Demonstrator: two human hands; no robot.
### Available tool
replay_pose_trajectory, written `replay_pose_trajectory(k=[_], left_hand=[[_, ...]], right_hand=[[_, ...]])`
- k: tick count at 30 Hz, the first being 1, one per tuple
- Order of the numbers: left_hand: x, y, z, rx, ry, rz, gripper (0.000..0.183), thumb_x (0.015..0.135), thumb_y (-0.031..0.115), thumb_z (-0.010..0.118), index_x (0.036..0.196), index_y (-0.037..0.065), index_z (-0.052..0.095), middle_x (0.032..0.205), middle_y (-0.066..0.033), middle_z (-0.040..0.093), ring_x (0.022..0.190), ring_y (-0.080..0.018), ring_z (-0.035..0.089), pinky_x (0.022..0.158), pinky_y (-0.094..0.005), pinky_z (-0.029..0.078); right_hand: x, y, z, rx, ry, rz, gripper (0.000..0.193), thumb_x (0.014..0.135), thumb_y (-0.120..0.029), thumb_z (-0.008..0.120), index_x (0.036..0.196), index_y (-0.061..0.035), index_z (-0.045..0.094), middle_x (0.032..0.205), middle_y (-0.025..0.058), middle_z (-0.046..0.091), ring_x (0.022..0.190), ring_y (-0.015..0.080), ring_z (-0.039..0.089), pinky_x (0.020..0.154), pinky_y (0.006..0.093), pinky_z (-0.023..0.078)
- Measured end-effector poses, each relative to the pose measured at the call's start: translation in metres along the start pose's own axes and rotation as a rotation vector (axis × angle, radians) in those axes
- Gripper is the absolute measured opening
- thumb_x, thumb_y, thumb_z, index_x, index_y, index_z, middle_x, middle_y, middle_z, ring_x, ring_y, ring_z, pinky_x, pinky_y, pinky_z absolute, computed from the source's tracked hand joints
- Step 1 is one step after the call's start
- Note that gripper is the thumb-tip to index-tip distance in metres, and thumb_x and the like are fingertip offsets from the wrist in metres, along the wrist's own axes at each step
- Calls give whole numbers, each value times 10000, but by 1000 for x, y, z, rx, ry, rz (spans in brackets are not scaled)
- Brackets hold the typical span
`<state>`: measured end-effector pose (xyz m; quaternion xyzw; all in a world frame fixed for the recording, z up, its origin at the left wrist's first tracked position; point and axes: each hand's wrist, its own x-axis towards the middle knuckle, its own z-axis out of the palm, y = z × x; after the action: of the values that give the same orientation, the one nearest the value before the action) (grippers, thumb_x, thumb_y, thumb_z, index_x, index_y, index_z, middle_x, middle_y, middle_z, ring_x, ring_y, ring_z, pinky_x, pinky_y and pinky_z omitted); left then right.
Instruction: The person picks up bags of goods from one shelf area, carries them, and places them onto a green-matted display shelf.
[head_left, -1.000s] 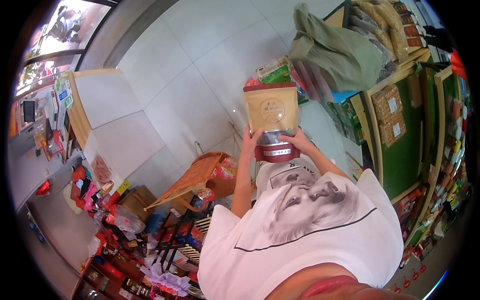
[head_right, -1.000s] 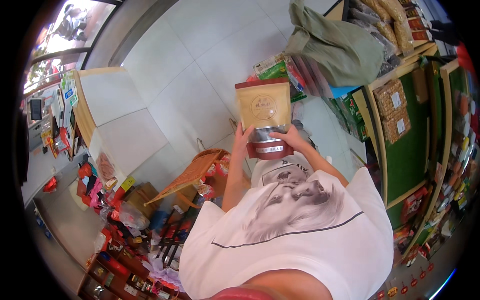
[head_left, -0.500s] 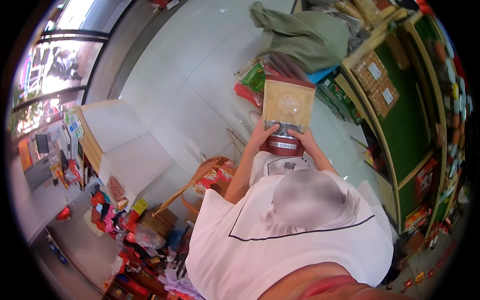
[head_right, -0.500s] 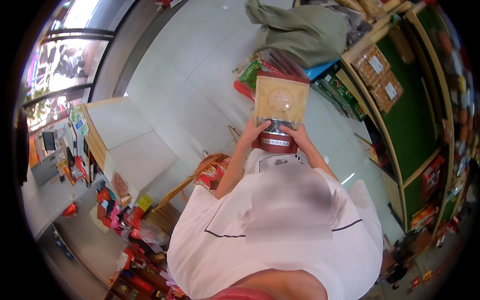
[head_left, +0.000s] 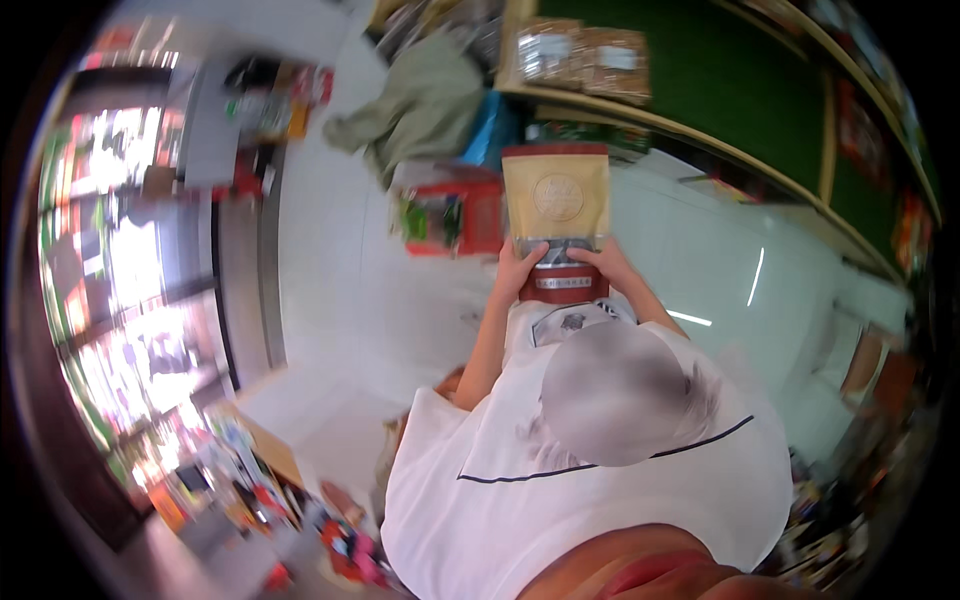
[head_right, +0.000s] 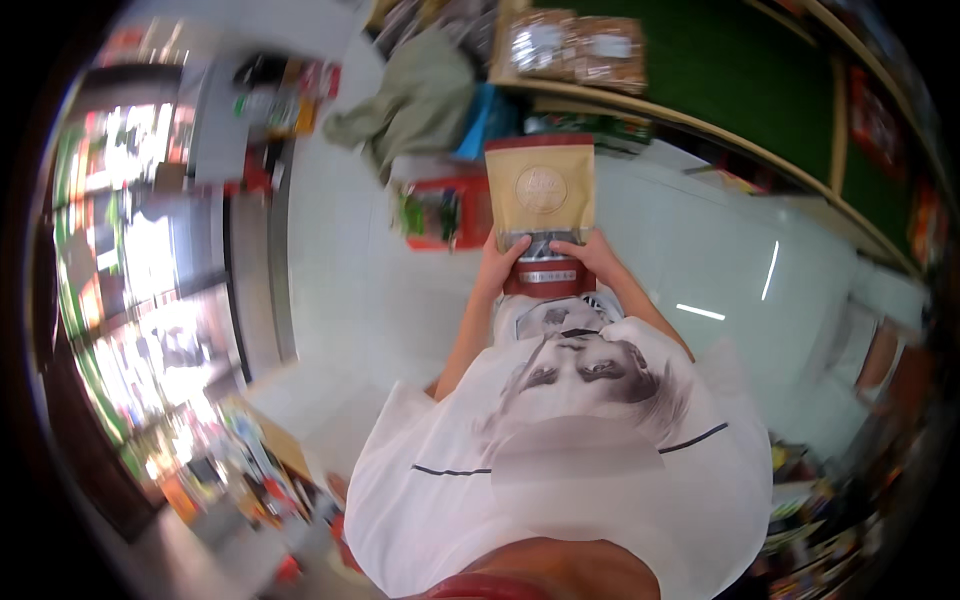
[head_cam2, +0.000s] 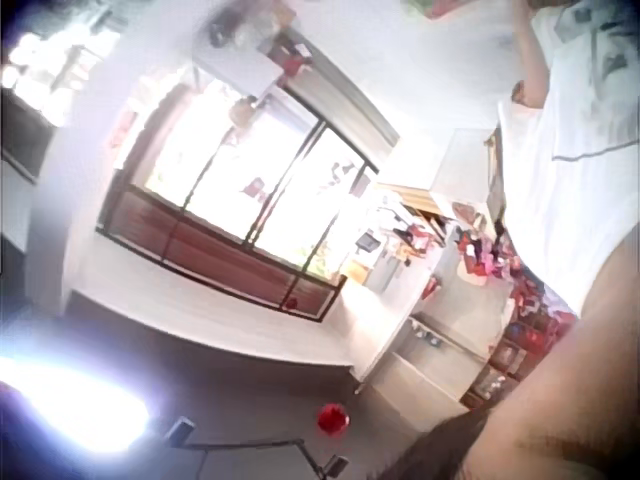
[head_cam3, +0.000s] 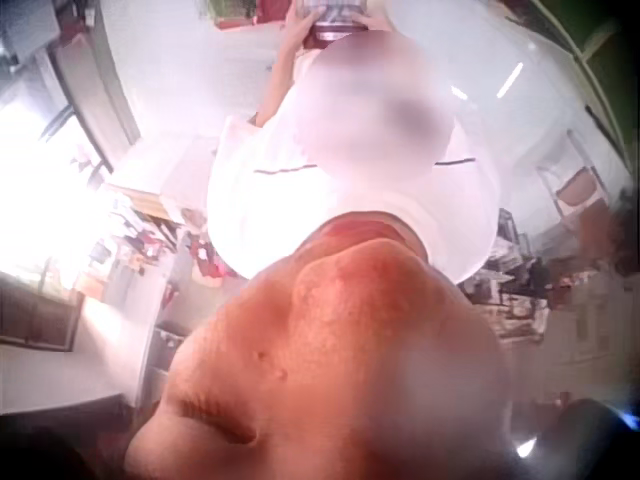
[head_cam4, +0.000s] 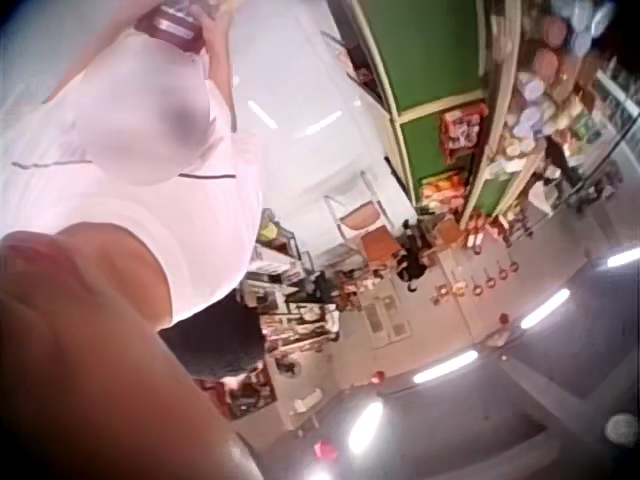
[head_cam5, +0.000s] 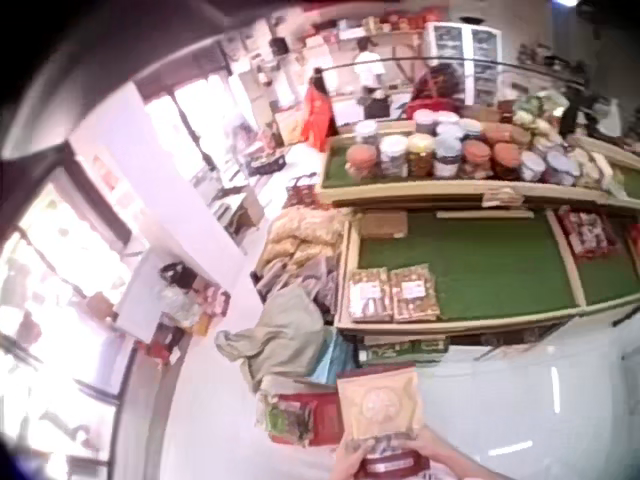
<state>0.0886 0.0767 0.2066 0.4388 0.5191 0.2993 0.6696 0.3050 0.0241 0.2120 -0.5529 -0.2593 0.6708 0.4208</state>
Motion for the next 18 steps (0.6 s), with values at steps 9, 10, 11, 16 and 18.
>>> replay_pose_trajectory(k=[9, 10, 11, 16, 18], left_hand=[[51, 9, 176, 181, -673, -124, 555, 867, 229, 787, 1295, -15, 531, 1150, -113, 667, 1012, -186, 641, 856, -327, 532], [48, 18, 198, 250, -731, -148, 540, 868, 229, 787, 1280, -18, 540, 1138, -110, 671, 1002, -182, 642, 853, -326, 532], [49, 19, 219, 269, -767, -154, 527, 873, 228, 782, 1273, -19, 545, 1133, -108, 672, 995, -179, 642, 850, -324, 532], [77, -18, 264, 267, -996, -109, 485, 893, 191, 757, 1276, -21, 549, 1124, -98, 673, 1008, -163, 632, 875, -314, 517], [78, -11, 278, 291, -1004, -184, 471, 900, 169, 746, 1285, -14, 547, 1141, -99, 666, 1024, -165, 628, 887, -313, 512]], right_hand=[[-121, 18, -105, 489, 563, -234, 467, 822, -64, 781, 1243, 32, 603, 1130, 102, 695, 1010, 190, 673, 859, 323, 549], [-132, 24, -111, 597, 609, -243, 459, 826, -47, 773, 1245, 30, 603, 1132, 102, 694, 1011, 191, 675, 856, 325, 555], [-141, 30, -120, 596, 667, -279, 453, 829, -42, 770, 1245, 28, 603, 1132, 102, 694, 1010, 190, 675, 850, 323, 557], [-160, 32, -141, 643, 780, -314, 515, 818, -73, 792, 1281, 8, 583, 1188, 107, 671, 1048, 211, 658, 889, 345, 546], [-153, 44, -154, 625, 813, -270, 533, 815, -91, 799, 1292, -2, 580, 1186, 103, 667, 1097, 208, 636, 922, 348, 540]])
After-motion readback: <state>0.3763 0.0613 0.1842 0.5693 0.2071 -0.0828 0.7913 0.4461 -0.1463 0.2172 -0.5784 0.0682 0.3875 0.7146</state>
